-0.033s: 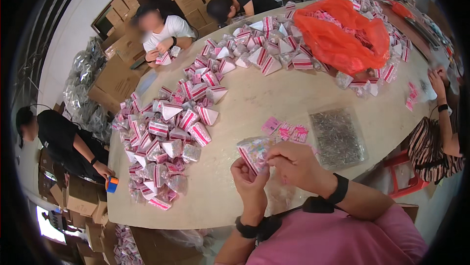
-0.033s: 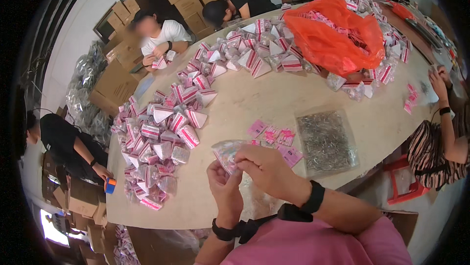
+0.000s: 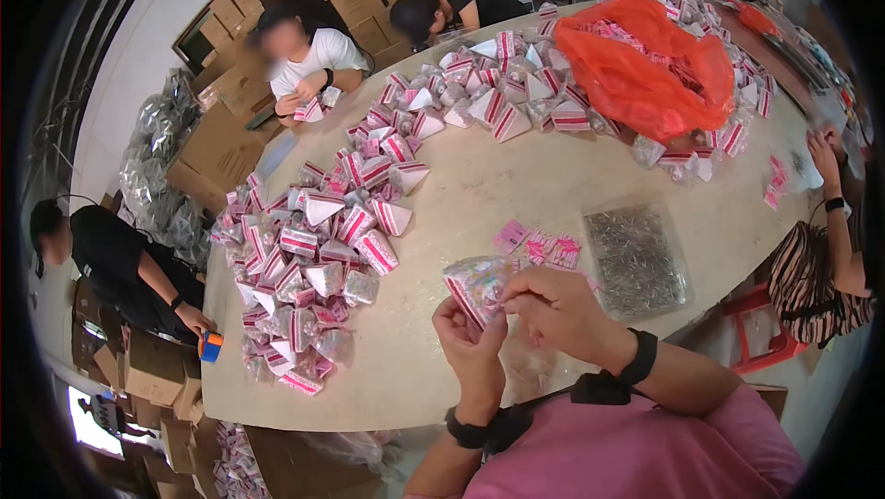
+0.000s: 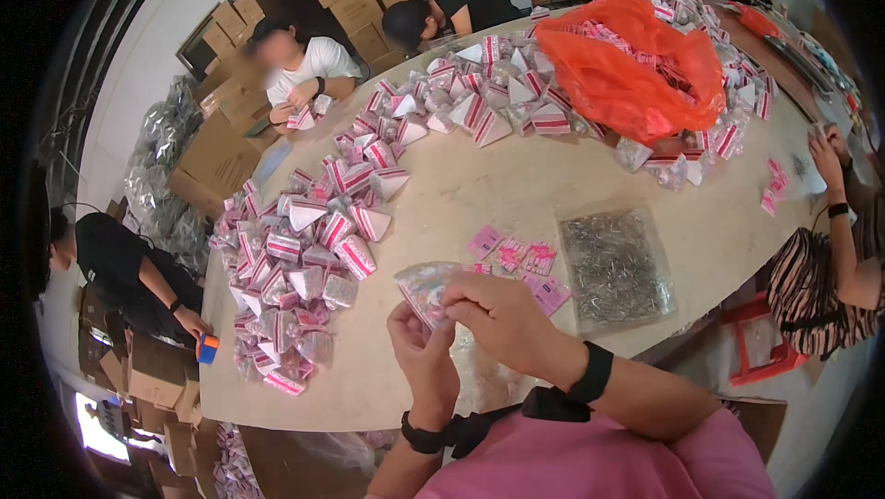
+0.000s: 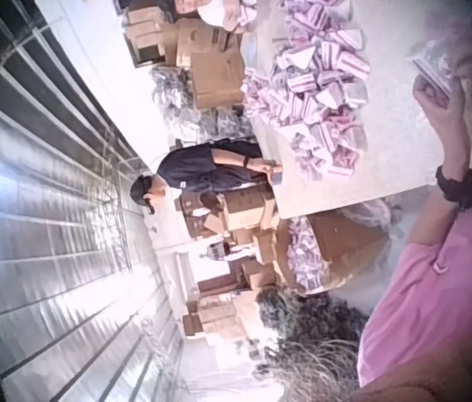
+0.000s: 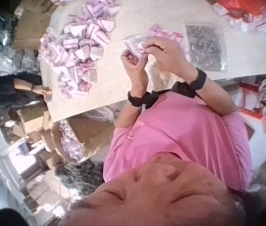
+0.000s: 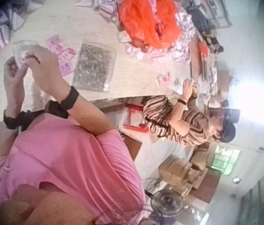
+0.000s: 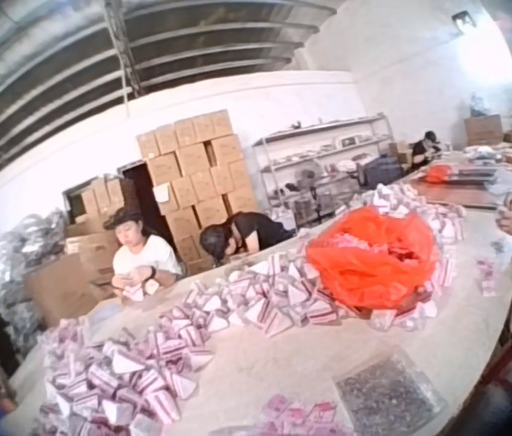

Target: Packing small items into pink plastic bags and placing them into triangular containers.

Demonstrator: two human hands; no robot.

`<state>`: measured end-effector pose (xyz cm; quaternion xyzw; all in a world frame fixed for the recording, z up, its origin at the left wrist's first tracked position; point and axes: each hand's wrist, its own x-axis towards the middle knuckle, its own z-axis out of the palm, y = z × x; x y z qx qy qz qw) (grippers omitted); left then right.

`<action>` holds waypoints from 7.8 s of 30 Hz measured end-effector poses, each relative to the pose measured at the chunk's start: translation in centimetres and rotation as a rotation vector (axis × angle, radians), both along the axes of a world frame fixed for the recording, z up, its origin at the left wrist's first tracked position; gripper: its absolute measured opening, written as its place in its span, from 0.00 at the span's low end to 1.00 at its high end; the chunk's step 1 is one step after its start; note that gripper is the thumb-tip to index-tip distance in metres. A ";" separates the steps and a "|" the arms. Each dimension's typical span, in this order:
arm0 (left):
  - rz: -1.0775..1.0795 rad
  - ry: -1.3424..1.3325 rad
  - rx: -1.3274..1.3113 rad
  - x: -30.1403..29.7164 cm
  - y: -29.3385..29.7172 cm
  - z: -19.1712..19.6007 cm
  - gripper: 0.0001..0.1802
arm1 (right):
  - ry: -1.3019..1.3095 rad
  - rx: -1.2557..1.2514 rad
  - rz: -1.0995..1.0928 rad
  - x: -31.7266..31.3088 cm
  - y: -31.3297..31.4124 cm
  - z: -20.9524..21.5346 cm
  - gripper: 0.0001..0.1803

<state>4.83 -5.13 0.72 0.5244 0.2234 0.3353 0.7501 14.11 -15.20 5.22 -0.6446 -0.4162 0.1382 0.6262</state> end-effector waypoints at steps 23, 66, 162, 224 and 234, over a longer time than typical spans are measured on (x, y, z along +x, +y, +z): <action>0.204 -0.115 0.203 0.3 -0.4 -1.4 0.36 | 0.492 -0.188 0.067 0.6 0.0 0.8 0.10; 0.326 0.101 1.155 -0.2 1.4 -1.9 0.39 | -0.405 -0.275 -0.229 -0.1 0.8 -1.7 0.09; 0.284 0.013 0.443 -1.0 0.4 -1.8 0.38 | 0.945 -0.082 0.078 -0.2 1.2 -0.8 0.04; 0.486 0.399 1.091 -12.6 32.2 0.9 0.24 | 0.641 -0.194 0.193 4.2 -6.6 -0.7 0.19; -0.314 0.545 0.997 -2.6 12.5 -6.3 0.26 | -0.243 -0.740 -0.841 9.5 -20.9 -8.0 0.18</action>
